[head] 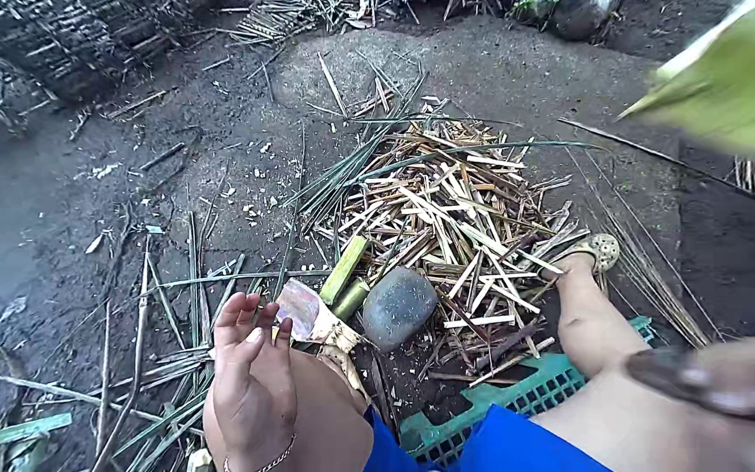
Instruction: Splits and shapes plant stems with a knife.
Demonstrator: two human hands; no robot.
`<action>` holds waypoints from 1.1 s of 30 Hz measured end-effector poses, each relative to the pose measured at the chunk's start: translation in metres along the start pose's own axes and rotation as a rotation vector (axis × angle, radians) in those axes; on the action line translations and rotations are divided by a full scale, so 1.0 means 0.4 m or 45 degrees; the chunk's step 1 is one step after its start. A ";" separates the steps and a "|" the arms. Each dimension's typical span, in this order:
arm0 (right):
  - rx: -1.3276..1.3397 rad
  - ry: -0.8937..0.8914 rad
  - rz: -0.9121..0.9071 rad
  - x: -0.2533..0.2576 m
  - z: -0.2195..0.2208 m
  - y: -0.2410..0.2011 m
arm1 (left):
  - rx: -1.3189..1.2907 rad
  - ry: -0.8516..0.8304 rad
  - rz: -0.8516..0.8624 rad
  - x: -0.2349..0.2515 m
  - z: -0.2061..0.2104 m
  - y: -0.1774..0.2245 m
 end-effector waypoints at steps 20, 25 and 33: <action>-0.132 -0.486 1.240 -0.269 0.203 0.462 | -0.063 -0.100 -0.104 -0.028 -0.023 -0.005; -0.264 -0.029 1.228 -0.286 0.234 0.469 | -0.082 -0.111 -0.125 -0.031 -0.007 -0.028; 0.251 -0.056 0.166 0.015 0.074 0.117 | -0.175 -0.166 -0.160 -0.029 -0.001 -0.041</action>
Point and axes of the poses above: each hand's wrist, its own x-axis towards the middle knuckle, its own z-axis out of the palm, y = z × x, the point moved 5 cm from there along x, towards the middle knuckle, and after that the axes turned 12 degrees about -x, right-handed, at the moved point
